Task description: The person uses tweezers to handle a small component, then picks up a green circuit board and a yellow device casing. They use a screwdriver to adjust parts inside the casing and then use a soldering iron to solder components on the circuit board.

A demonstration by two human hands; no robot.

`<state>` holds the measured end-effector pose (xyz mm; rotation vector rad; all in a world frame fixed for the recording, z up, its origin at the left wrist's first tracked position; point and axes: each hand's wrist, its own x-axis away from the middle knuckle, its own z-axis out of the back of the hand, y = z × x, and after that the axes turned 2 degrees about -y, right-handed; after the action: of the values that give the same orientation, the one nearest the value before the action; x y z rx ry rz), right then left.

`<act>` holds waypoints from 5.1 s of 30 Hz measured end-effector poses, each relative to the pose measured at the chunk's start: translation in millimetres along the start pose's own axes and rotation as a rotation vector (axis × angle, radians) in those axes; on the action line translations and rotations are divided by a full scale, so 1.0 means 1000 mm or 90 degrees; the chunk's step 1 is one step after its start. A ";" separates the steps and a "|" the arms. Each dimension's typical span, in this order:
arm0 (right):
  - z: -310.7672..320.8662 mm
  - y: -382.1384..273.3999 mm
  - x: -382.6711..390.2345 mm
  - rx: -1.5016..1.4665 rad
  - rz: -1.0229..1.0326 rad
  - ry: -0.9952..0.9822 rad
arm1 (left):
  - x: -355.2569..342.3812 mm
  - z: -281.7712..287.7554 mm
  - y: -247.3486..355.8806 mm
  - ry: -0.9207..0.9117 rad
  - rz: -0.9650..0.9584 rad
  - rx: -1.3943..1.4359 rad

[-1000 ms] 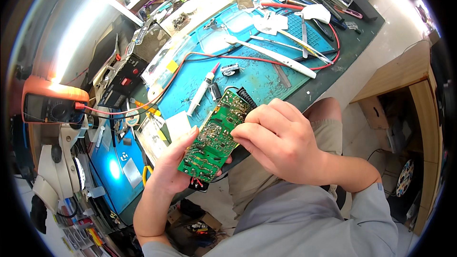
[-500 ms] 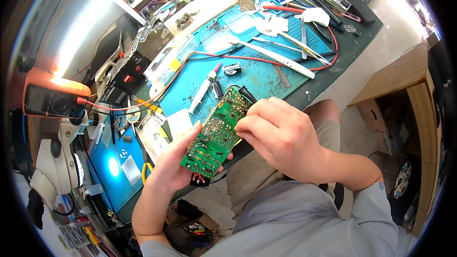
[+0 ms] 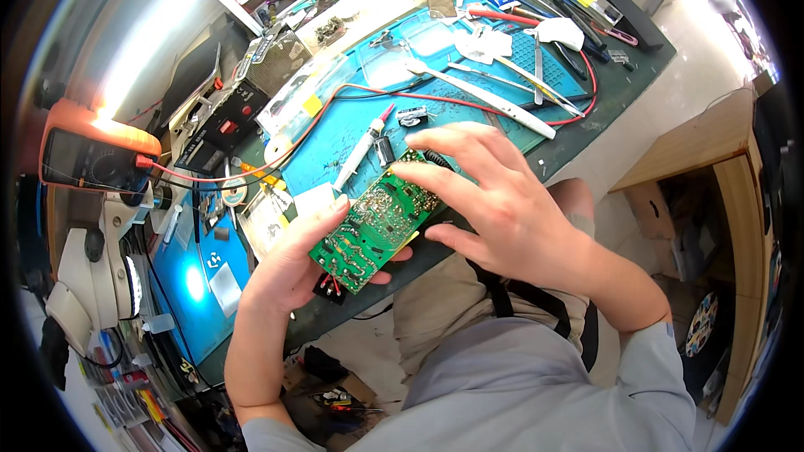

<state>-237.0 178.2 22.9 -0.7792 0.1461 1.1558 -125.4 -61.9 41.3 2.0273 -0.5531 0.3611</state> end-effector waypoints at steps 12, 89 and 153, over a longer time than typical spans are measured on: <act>0.006 0.034 0.005 -0.074 -0.010 -0.070 | 0.015 -0.020 -0.006 0.249 -0.210 -0.614; -0.011 0.131 0.021 0.178 0.027 0.415 | 0.256 0.054 -0.634 1.273 0.173 -0.107; 0.033 0.224 -0.008 0.593 0.209 0.456 | 0.221 -0.086 -0.733 0.500 0.010 0.635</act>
<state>-442.9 231.7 -56.2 -0.2867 1.3478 0.9074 442.9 275.7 -354.6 2.5049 0.1720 1.5928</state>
